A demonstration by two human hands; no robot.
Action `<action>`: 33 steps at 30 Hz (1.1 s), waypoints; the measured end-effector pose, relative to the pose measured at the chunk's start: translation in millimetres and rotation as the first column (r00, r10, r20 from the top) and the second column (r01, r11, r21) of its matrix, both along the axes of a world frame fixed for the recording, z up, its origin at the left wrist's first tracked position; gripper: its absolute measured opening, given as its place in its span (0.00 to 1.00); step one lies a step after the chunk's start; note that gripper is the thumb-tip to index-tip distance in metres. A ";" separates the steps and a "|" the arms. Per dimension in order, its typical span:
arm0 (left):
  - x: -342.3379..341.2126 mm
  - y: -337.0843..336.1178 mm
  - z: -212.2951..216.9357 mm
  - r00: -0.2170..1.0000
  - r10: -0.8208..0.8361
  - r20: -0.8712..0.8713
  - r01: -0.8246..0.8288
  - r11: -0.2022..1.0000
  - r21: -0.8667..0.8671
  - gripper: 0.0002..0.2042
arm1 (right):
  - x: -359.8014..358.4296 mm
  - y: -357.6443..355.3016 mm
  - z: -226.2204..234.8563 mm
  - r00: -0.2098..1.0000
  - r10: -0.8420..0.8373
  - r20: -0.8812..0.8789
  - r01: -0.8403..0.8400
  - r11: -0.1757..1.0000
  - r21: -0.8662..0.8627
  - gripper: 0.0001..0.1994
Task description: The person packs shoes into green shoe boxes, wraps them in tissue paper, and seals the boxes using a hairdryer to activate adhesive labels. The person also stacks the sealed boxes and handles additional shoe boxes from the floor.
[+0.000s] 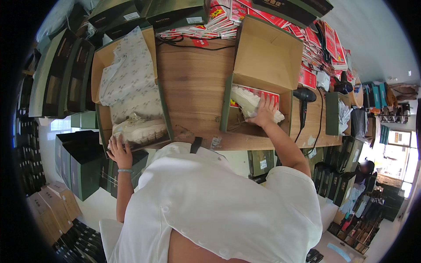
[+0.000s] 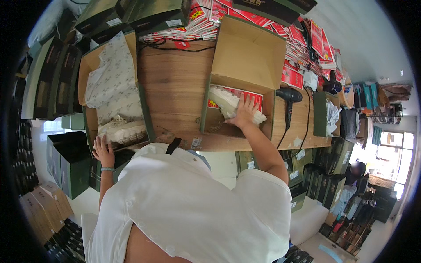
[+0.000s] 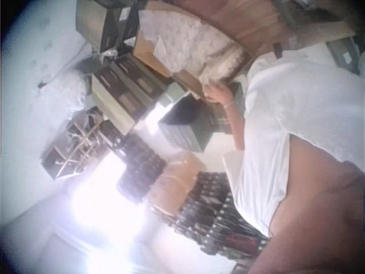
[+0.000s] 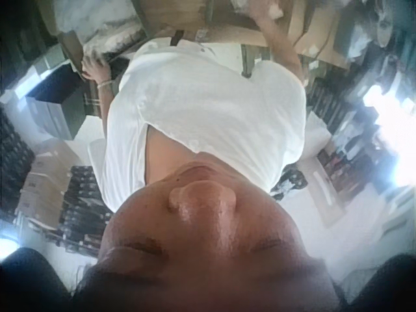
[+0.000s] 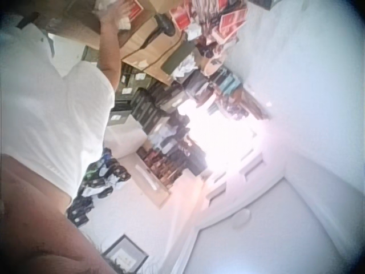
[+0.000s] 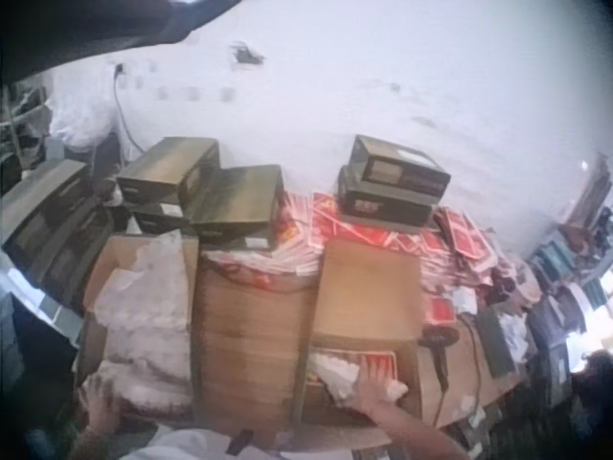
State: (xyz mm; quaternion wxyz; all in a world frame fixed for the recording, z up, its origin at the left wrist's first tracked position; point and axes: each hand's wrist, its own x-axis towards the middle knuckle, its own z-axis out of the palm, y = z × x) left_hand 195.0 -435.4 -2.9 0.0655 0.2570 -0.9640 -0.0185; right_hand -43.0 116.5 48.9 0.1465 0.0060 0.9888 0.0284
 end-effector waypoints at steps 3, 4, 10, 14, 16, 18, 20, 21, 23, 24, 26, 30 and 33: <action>-0.1 6.0 10.9 0.998 -0.001 0.056 0.003 0.999 -0.035 0.22 | -5.0 -4.8 -18.2 0.995 -0.103 0.012 0.103 0.992 -0.077 0.69; 3.9 6.6 10.5 0.999 -0.004 0.046 0.006 0.999 -0.040 0.22 | -5.4 -5.2 -31.4 0.992 -0.090 -0.088 0.084 0.994 -0.075 0.64; -11.4 13.8 35.5 0.997 0.003 0.076 -0.004 1.000 0.003 0.21 | -0.7 5.0 -43.6 0.941 -0.096 -0.326 0.117 0.992 0.047 0.42; -4.0 11.9 49.7 1.000 -0.023 -0.012 0.024 0.998 0.054 0.17 | 10.5 -13.0 37.2 0.872 -0.227 -0.434 0.197 0.974 -0.113 0.42; -4.5 8.4 49.2 0.996 -0.017 -0.085 0.026 0.995 0.101 0.13 | 18.6 -26.4 65.6 0.768 -0.148 -0.623 0.072 0.987 -0.145 0.45; -7.9 1.3 43.8 0.993 -0.012 -0.115 0.027 0.992 0.126 0.11 | 17.8 -58.6 104.9 0.766 -0.146 -0.626 -0.035 0.963 -0.266 0.45; -16.6 -2.7 42.0 0.976 -0.037 -0.216 0.065 0.990 0.122 0.07 | 16.5 -99.0 135.0 0.763 -0.102 -0.638 -0.209 0.896 -0.393 0.44; -19.7 -5.8 40.0 0.977 -0.067 -0.200 0.099 0.983 0.154 0.07 | 18.4 -128.8 153.6 0.817 -0.060 -0.574 -0.226 0.882 -0.414 0.43; -22.2 -12.9 38.0 0.977 -0.128 -0.172 0.164 0.963 0.213 0.07 | 18.3 -190.9 162.5 0.869 0.047 -0.492 -0.325 0.805 -0.497 0.43; -24.1 -14.7 36.5 0.956 -0.168 -0.240 0.221 0.951 0.215 0.07 | 16.9 -220.9 159.1 0.869 0.107 -0.483 -0.398 0.732 -0.553 0.43; -19.2 -16.9 34.8 0.934 -0.211 -0.288 0.272 0.943 0.191 0.07 | 21.2 -299.8 173.9 0.833 0.362 -0.418 -0.548 0.637 -0.542 0.46; -15.9 -18.9 42.7 0.898 -0.243 -0.366 0.313 0.939 0.144 0.07 | 36.6 -423.2 130.4 0.760 0.563 -0.324 -0.640 0.560 -0.527 0.44; -12.2 -20.4 46.3 0.888 -0.229 -0.398 0.307 0.941 0.143 0.07 | 40.1 -478.0 87.6 0.741 0.644 -0.188 -0.657 0.638 -0.401 0.42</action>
